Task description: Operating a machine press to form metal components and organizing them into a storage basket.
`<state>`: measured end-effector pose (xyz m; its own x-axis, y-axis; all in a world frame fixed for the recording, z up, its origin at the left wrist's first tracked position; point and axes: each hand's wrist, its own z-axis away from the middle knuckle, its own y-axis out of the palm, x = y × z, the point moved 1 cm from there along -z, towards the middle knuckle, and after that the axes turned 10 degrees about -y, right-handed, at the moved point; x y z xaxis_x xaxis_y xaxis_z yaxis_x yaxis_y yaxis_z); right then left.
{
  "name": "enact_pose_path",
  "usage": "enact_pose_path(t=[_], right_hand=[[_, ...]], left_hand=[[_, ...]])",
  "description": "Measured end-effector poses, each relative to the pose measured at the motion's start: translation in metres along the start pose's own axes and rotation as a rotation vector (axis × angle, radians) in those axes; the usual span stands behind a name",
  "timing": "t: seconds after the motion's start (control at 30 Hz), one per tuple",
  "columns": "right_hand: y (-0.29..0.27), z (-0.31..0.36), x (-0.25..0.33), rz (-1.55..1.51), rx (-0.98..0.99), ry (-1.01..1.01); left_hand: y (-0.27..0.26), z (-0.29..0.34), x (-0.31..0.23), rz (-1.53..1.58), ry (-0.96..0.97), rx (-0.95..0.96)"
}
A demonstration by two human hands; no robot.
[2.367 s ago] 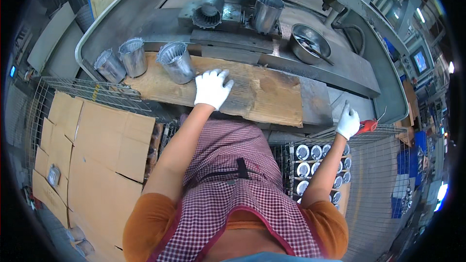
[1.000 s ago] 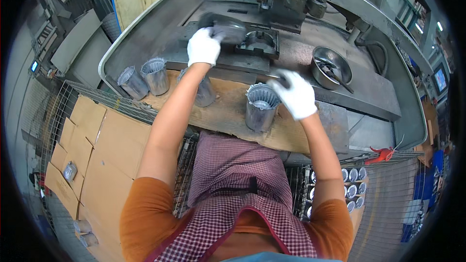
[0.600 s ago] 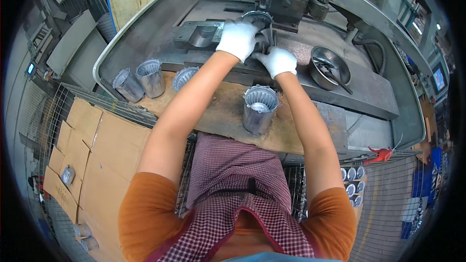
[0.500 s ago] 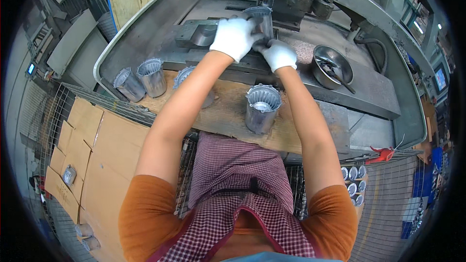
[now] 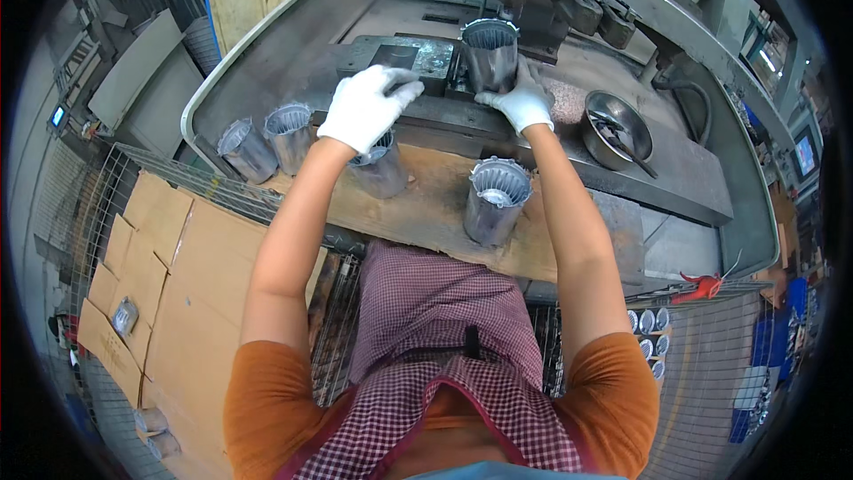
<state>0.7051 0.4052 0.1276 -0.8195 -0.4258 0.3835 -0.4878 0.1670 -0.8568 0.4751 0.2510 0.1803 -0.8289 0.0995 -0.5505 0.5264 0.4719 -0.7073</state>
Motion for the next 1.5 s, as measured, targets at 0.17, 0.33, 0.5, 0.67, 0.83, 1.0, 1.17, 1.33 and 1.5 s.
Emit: enact_pose_path(t=[0.17, 0.33, 0.5, 0.67, 0.83, 1.0, 1.17, 1.33, 1.5], right_hand=[[0.008, 0.002, -0.003, 0.081, 0.009, 0.011], [0.001, 0.008, 0.000, 0.216, -0.114, 0.012], [0.006, 0.011, 0.003, 0.074, -0.060, 0.112], [0.000, 0.014, 0.003, 0.268, -0.067, 0.061], [-0.012, 0.013, 0.005, 0.255, 0.040, 0.209], [-0.011, 0.067, -0.034, 0.034, -0.255, 0.083], [-0.054, 0.162, -0.074, -0.083, -0.362, 0.037], [-0.142, 0.247, -0.152, 0.033, -0.550, 0.198], [-0.192, 0.327, -0.252, 0.203, -0.585, 0.438]], left_hand=[[-0.001, 0.010, -0.002, 0.026, -0.048, 0.043], [-0.006, 0.018, 0.008, 0.011, -0.009, 0.048], [-0.024, 0.043, 0.022, 0.009, -0.134, 0.027], [-0.021, 0.047, 0.021, -0.396, -0.224, 0.288], [0.030, 0.043, 0.020, -0.579, -0.229, 0.472], [0.036, 0.052, 0.024, -0.479, -0.237, 0.300], [0.029, 0.056, 0.026, -0.410, -0.365, 0.405], [0.026, 0.044, 0.092, 0.066, -0.497, 0.378], [0.000, 0.034, 0.081, 1.402, -0.851, 0.058]])
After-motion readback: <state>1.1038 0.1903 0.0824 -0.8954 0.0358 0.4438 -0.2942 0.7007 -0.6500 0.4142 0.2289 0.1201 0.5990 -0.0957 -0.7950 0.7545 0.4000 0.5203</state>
